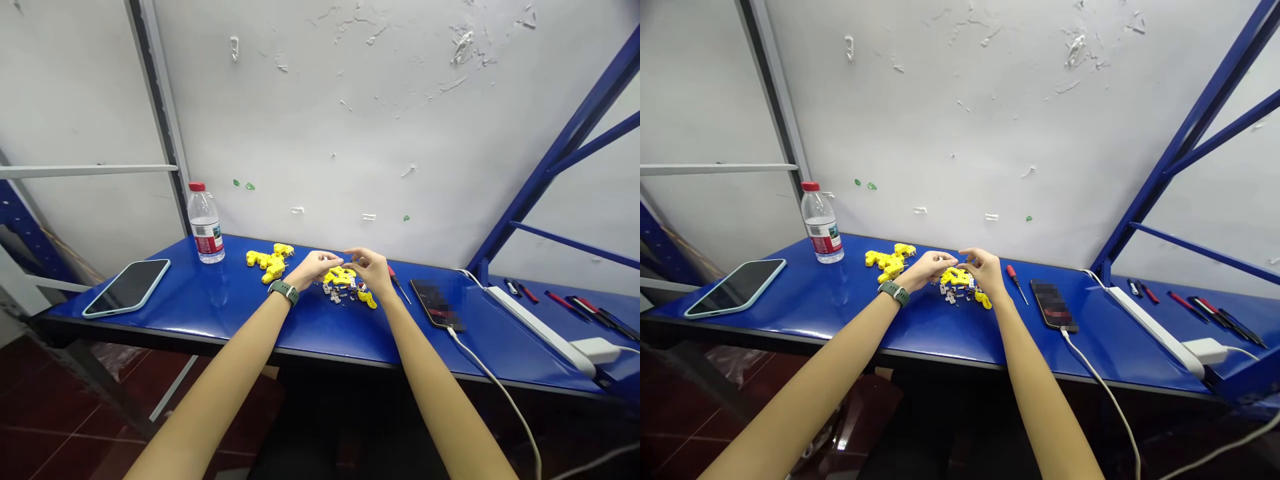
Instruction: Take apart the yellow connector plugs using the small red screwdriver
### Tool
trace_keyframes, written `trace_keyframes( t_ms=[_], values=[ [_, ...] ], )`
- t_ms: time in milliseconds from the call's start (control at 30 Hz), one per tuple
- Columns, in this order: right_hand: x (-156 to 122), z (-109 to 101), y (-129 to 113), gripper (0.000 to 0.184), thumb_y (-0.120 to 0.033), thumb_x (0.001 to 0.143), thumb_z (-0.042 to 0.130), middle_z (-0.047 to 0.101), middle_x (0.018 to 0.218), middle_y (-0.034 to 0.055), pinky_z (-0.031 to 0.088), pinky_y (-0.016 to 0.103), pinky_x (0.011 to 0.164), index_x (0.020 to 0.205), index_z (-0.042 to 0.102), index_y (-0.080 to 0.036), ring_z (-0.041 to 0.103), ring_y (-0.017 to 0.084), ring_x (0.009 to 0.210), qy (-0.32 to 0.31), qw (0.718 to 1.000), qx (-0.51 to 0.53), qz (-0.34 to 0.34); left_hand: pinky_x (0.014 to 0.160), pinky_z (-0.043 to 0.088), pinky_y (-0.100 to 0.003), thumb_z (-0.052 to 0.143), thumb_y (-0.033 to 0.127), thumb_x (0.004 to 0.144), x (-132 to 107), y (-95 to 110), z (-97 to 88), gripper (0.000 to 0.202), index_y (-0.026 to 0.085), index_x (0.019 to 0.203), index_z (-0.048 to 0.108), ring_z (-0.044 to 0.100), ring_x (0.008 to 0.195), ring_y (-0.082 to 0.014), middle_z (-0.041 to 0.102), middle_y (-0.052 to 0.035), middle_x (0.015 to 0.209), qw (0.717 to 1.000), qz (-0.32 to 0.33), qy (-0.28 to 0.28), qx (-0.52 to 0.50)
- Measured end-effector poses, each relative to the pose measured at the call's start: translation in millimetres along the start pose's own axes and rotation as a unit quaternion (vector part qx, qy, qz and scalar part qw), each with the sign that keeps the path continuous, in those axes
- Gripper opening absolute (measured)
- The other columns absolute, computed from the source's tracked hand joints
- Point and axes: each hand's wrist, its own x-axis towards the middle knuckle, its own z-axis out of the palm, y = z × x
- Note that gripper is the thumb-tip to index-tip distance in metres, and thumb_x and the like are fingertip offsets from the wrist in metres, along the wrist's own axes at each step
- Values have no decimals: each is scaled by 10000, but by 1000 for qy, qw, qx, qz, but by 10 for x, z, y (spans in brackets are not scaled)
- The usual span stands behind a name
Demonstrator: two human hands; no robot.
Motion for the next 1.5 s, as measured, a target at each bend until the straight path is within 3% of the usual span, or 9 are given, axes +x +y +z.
trace_keyframes(
  t_ms=[233,500,833,1067,1133,1267,1500],
  values=[
    [-26,7,-66,475,-620,680,833,624,708,-10,384,265,485,775,603,-215,445,105,496,-3,999,22,31,474,105,-246,875,533,698,-11,51,17,461,164,837,636,181,494,-44,270,93,584,1000,-4,22,-20],
    [-24,31,-87,490,-644,679,819,638,738,1,361,254,460,762,615,-208,452,98,499,-15,999,30,27,490,118,-251,856,553,711,-22,39,28,462,170,844,635,195,498,-50,277,90,588,1000,2,-4,-6],
    [-18,31,-85,379,-526,712,810,623,725,-18,322,234,447,753,618,-202,430,75,484,-24,998,38,34,496,121,-253,835,594,730,-12,8,10,480,181,881,643,206,490,-56,290,83,591,999,2,-48,17],
    [-33,25,-110,360,-499,674,850,605,557,-39,424,264,485,738,643,-212,526,124,480,-19,996,80,43,505,96,-263,806,581,756,-26,26,14,455,189,839,591,176,501,-59,273,85,593,997,4,-82,-9],
    [-36,24,-103,345,-490,668,859,660,578,-14,484,286,498,745,676,-208,595,154,497,-2,993,106,54,507,87,-264,813,553,746,-18,28,17,440,190,832,579,170,499,-59,262,90,588,997,-5,-68,-31],
    [-21,33,-50,321,-480,687,845,777,736,53,632,378,676,821,771,-198,756,245,694,24,984,159,81,506,92,-258,842,502,712,19,18,7,429,195,801,556,170,494,-54,239,96,580,999,0,-8,-45],
    [11,43,5,397,-494,702,864,814,866,78,652,412,833,944,799,-186,794,261,835,18,983,171,60,484,115,-239,853,549,711,75,-29,-41,466,194,858,589,157,497,-49,231,106,570,997,43,55,-37]
  ],
)
